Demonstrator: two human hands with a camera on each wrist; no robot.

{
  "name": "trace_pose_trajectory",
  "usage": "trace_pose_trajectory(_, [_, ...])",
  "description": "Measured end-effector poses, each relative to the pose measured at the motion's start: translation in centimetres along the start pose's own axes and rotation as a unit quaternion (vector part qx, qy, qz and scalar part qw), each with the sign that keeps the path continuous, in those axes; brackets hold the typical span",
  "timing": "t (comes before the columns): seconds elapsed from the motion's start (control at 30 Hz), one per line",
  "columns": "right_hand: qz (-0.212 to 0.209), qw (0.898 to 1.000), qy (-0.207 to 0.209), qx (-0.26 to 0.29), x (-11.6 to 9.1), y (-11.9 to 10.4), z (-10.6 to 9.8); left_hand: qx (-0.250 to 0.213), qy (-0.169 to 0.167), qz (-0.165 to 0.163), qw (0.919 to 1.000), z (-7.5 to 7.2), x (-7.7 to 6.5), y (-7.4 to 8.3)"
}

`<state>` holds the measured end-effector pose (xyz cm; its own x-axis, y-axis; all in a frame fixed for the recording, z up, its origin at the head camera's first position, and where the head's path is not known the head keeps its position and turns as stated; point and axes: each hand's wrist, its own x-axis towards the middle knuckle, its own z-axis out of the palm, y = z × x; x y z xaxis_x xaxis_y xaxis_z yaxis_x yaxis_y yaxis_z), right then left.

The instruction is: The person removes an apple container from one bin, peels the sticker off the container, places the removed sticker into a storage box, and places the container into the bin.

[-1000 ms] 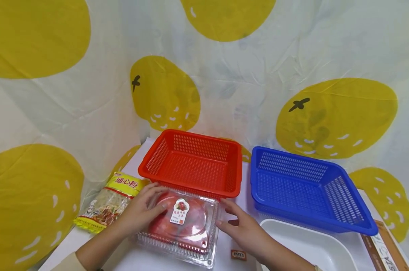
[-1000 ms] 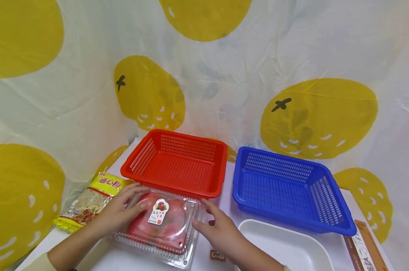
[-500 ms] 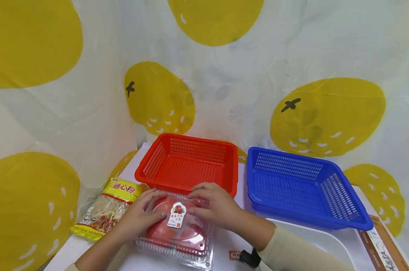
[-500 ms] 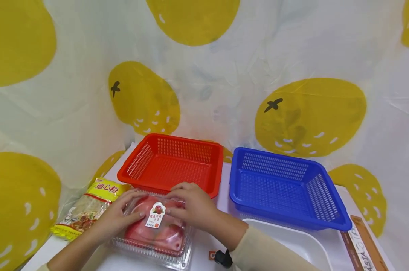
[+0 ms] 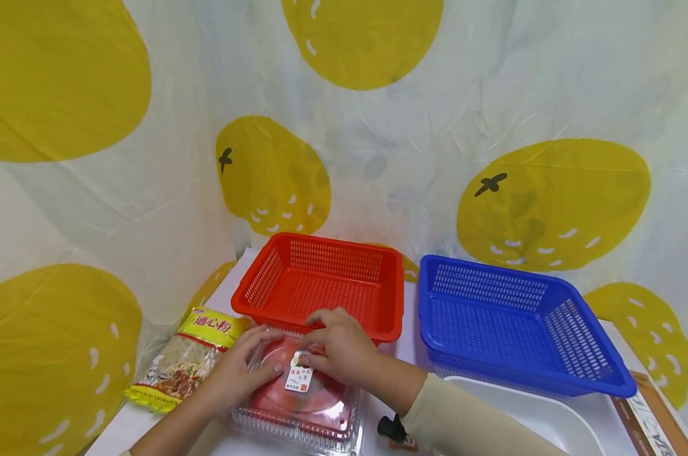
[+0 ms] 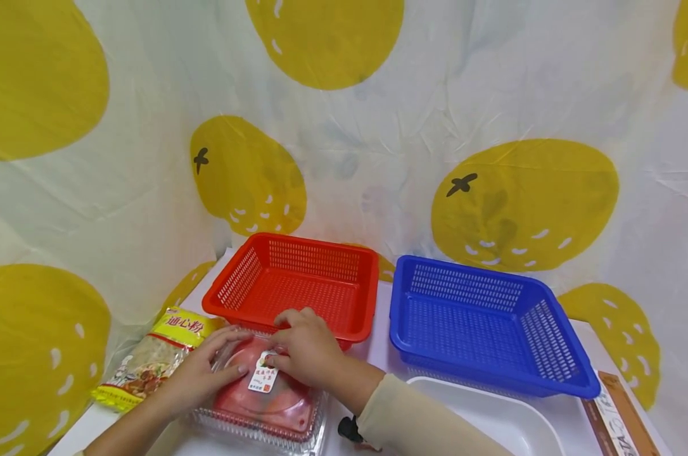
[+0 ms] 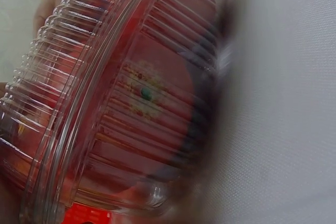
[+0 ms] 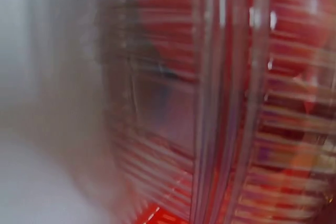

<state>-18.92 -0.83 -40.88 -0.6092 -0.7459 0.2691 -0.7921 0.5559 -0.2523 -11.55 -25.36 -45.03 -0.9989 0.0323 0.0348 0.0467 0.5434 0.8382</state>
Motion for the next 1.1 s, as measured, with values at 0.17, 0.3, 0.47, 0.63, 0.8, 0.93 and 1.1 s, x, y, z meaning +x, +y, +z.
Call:
trace_pose_trajectory(0.17, [0.005,1.000,0.010,0.018,0.5,-0.4,0.6,0.006,0.009,0.002,0.9999,0.1,-0.3,-0.5])
trace_pose_trajectory(0.3, [0.010,1.000,0.019,0.006,0.9,-0.7,1.2,0.006,0.013,-0.004,0.9999,0.2,-0.4,-0.7])
trace_pose_trajectory(0.47, [0.007,0.999,0.015,0.030,1.1,-0.8,1.2,0.006,0.016,-0.003,0.9999,0.2,-0.4,-0.8])
trace_pose_trajectory(0.63, [0.014,0.991,-0.036,0.127,1.0,-0.7,0.3,0.006,0.020,-0.007,0.9998,0.2,-0.6,-0.9])
trace_pose_trajectory(0.8, [0.003,0.962,-0.092,0.257,-0.5,-0.5,-1.4,-0.001,0.026,-0.006,0.9996,0.2,-0.8,-0.9])
trace_pose_trajectory(0.93, [0.008,0.916,-0.105,0.388,-3.0,-0.1,-3.6,-0.004,0.031,-0.007,0.9995,0.3,-1.0,-1.0])
trace_pose_trajectory(1.1, [-0.008,0.861,-0.104,0.498,-7.4,3.1,-5.8,0.004,0.039,-0.002,0.9992,0.3,-1.2,-1.1])
